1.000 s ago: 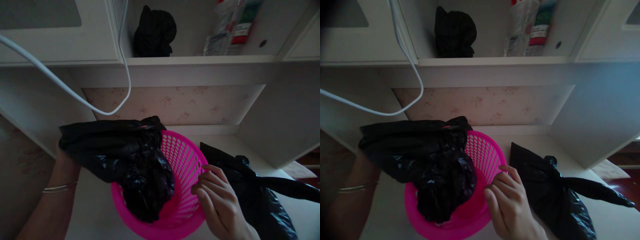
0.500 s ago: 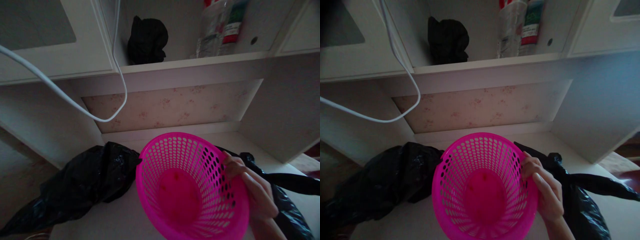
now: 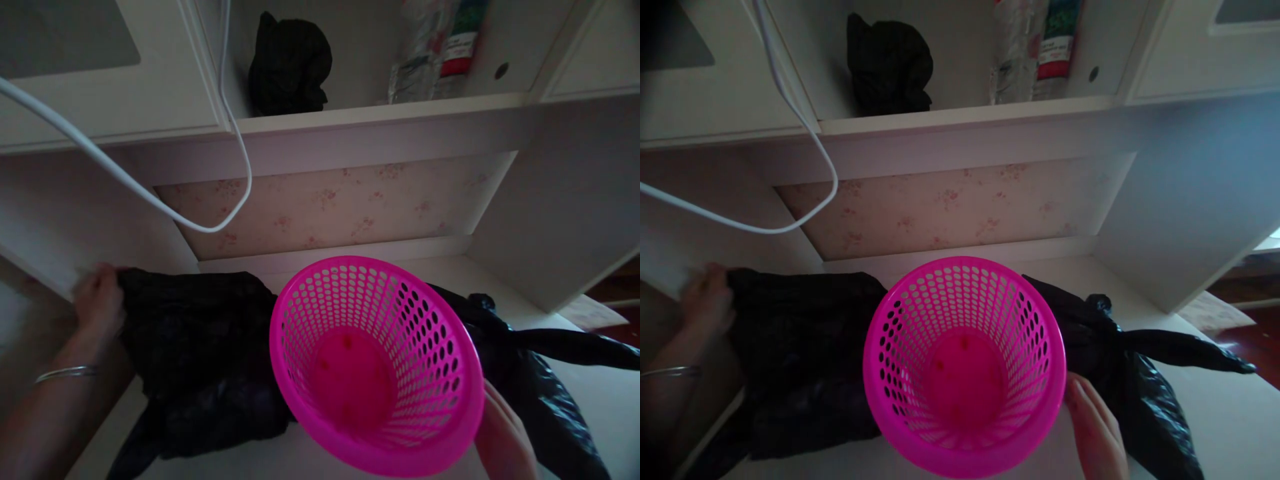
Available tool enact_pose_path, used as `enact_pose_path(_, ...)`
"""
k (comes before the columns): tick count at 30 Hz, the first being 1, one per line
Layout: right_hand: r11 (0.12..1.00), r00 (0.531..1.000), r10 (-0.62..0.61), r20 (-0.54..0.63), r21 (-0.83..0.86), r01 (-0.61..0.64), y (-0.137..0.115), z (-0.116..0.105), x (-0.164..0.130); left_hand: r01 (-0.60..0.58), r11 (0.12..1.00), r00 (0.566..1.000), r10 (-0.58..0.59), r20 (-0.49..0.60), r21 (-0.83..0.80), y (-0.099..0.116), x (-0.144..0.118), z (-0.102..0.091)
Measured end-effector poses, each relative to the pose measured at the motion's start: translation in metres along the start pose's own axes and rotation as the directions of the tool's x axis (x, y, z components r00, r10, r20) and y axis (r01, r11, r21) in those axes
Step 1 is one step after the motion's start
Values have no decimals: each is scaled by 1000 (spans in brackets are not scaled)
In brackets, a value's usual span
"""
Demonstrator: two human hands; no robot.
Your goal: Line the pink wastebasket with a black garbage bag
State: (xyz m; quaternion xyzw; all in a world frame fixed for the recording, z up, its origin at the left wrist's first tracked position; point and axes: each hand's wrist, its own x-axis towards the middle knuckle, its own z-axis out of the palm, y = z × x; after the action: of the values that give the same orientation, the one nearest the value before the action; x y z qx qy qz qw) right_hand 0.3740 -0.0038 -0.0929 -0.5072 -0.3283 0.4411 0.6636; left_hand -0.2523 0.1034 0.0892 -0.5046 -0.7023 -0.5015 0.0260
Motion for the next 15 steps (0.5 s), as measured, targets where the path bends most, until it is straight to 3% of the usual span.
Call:
enact_pose_path(3,981,999,33,23,-194,-28,18,-12,-10,83,983,996,-88,21,164,-4,1,11)
enact_pose_path(6,929,996,-2,95,-367,37,33,-16,-18,-19,973,987,-18,160,228,3,-26,33)
enact_pose_path(9,901,971,-54,234,-407,148,38,-11,-23,-152,964,949,81,305,216,11,-83,64)
enact_pose_path(11,895,958,-52,284,-413,171,33,-6,-24,-212,958,886,104,453,195,8,-131,82)
enact_pose_path(13,891,959,-45,279,-422,165,19,-1,-20,-245,945,817,80,571,217,-4,-176,92)
enact_pose_path(15,882,970,-59,234,-443,161,-3,0,-12,-265,919,792,36,609,291,-23,-208,95)
